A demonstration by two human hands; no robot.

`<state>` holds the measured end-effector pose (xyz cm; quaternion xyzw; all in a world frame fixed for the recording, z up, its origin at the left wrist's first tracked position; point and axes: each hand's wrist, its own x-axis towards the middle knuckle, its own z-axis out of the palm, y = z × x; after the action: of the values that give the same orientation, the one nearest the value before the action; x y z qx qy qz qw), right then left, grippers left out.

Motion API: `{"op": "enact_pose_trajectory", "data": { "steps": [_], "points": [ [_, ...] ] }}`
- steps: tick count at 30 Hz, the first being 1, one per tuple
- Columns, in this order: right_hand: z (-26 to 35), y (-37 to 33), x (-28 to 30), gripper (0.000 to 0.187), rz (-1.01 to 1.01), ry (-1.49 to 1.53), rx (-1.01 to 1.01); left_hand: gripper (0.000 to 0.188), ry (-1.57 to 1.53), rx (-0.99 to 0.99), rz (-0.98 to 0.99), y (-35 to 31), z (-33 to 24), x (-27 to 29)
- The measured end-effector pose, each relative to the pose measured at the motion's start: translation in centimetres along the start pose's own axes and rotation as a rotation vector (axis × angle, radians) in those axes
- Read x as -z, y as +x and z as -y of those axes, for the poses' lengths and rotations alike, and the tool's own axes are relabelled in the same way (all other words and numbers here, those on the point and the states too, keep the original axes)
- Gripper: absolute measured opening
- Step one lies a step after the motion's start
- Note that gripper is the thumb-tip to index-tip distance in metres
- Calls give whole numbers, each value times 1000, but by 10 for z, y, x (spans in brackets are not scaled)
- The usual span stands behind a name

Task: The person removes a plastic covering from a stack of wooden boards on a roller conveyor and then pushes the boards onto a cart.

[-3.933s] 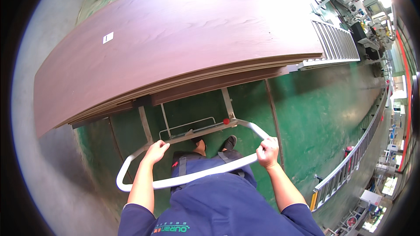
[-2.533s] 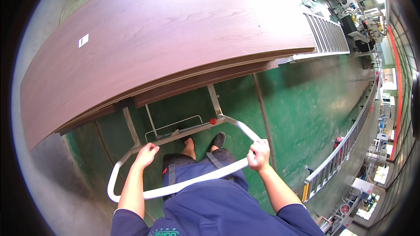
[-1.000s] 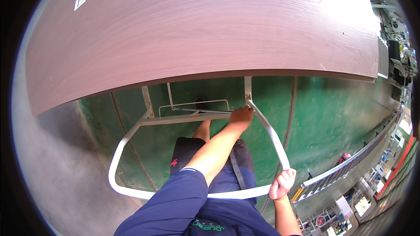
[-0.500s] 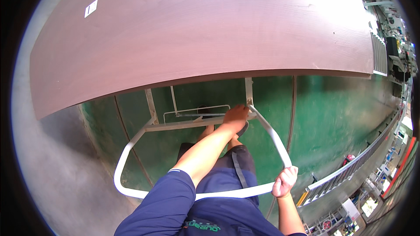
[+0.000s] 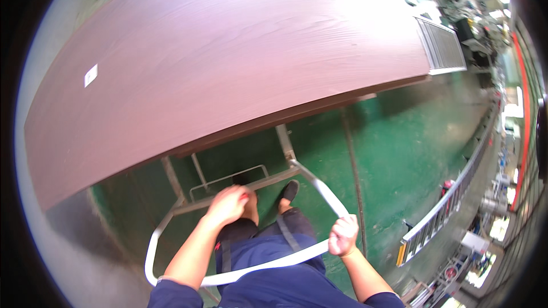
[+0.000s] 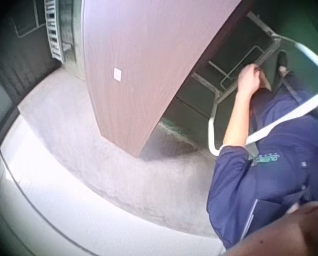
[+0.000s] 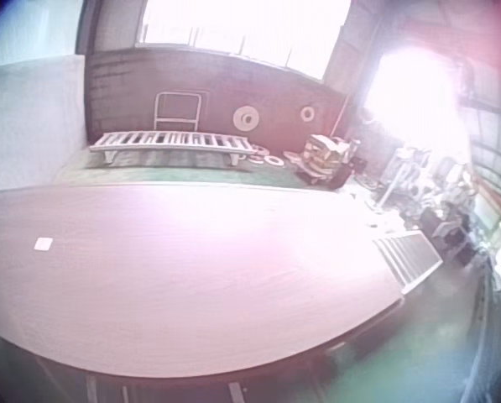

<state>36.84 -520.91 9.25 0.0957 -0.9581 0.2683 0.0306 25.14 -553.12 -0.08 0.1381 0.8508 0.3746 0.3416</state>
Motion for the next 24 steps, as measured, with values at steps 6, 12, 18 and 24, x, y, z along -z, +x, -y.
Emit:
{"op": "enact_pose_trajectory", "data": {
  "steps": [6, 12, 18, 24],
  "points": [
    [4, 2, 7, 12, -64, 36, -33, 20, 139, -119, -694, -35, -53, 98],
    [-2, -1, 3, 13, -116, 83, -15, 43, 596, -224, -951, -9, -51, 192],
    [-2, -2, 3, 13, -137, 109, 7, 59, 848, -144, -736, 37, -19, 212],
    [-3, -4, 0, 14, -149, 111, 13, 60, 832, -63, -698, 47, -21, 201]
  ]
}}
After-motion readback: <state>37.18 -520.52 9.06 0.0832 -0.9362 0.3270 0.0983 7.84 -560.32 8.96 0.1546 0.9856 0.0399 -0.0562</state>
